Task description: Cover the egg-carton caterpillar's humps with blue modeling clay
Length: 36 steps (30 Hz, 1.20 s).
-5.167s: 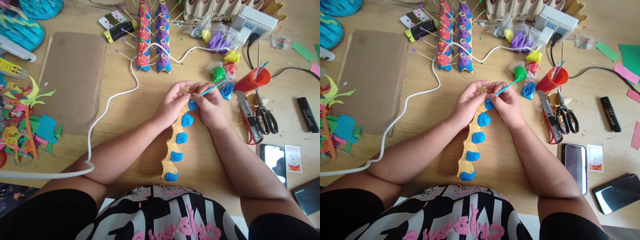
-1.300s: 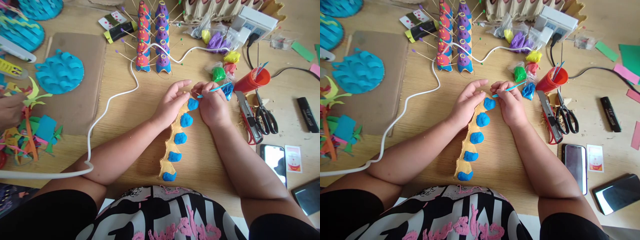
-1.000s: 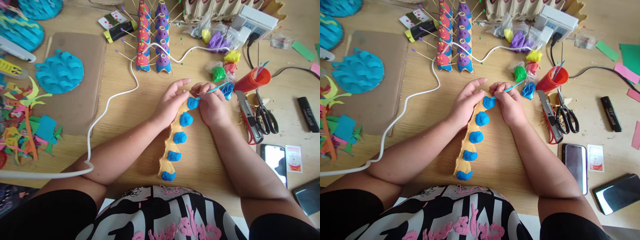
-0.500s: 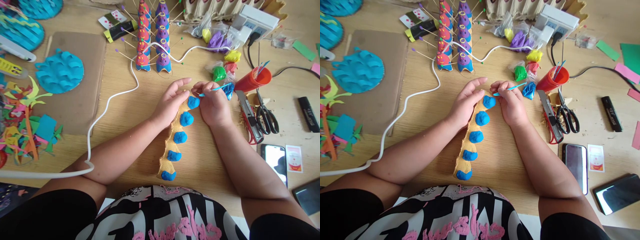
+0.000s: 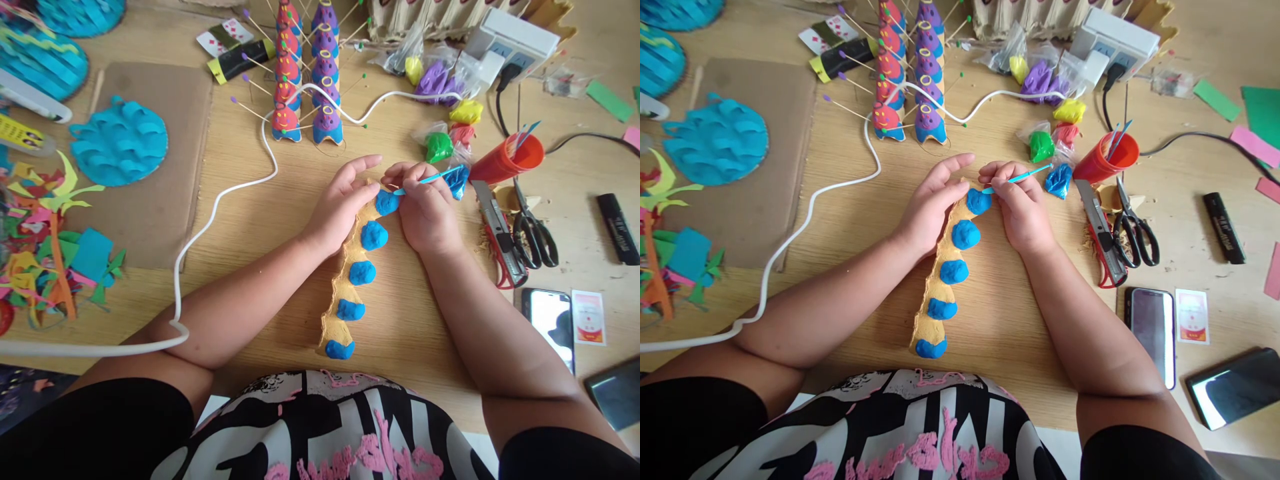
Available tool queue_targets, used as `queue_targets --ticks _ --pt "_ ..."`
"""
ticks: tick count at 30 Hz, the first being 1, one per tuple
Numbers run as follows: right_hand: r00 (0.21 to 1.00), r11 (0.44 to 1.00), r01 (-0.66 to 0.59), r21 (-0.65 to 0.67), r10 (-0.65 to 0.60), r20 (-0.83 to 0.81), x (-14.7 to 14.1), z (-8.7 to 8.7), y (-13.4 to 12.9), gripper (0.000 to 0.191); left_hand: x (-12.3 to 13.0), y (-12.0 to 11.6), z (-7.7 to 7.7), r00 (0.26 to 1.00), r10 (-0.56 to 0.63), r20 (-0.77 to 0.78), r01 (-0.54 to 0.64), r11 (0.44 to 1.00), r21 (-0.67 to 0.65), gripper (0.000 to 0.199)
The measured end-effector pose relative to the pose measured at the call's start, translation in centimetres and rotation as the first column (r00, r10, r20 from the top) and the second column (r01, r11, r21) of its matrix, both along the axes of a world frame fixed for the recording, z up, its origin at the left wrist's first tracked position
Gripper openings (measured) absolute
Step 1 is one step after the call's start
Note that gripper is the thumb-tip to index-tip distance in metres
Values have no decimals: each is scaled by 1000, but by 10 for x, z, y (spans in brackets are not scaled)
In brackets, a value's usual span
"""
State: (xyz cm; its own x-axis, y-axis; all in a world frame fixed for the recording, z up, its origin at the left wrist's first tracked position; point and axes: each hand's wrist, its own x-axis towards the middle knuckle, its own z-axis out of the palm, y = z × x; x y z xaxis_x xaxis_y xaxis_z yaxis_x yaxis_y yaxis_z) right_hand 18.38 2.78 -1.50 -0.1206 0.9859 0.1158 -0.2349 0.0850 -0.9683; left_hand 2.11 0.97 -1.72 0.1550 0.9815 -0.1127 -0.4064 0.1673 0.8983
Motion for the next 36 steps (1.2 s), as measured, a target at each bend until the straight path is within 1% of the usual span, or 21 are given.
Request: queue_targets --ticks 5,10,15,20,25,31,36 --pt "1000 999 -17 38 17 -7 -1 -3 0 55 2 -2 0 999 4 -41 -3 1000 16 37" --pt "999 999 -39 18 38 17 -2 -2 -2 53 4 -6 2 997 10 -72 -8 1000 28 35" --pt "998 997 -67 39 67 3 -1 -2 -2 52 5 -6 0 997 23 -73 -20 999 45 32" --pt "998 997 -60 40 59 37 -1 -3 -3 51 5 -5 0 998 24 -50 -23 999 30 34" --pt "998 997 -44 59 41 56 -1 -4 -4 47 5 -6 1 996 18 -82 -16 1000 26 36" --pt "996 998 -36 52 31 89 -3 -2 -6 53 5 -5 3 996 20 -87 -19 1000 11 37" --pt "998 998 -38 46 35 58 -2 -3 -3 54 5 -5 3 996 6 -84 -5 1000 17 37"
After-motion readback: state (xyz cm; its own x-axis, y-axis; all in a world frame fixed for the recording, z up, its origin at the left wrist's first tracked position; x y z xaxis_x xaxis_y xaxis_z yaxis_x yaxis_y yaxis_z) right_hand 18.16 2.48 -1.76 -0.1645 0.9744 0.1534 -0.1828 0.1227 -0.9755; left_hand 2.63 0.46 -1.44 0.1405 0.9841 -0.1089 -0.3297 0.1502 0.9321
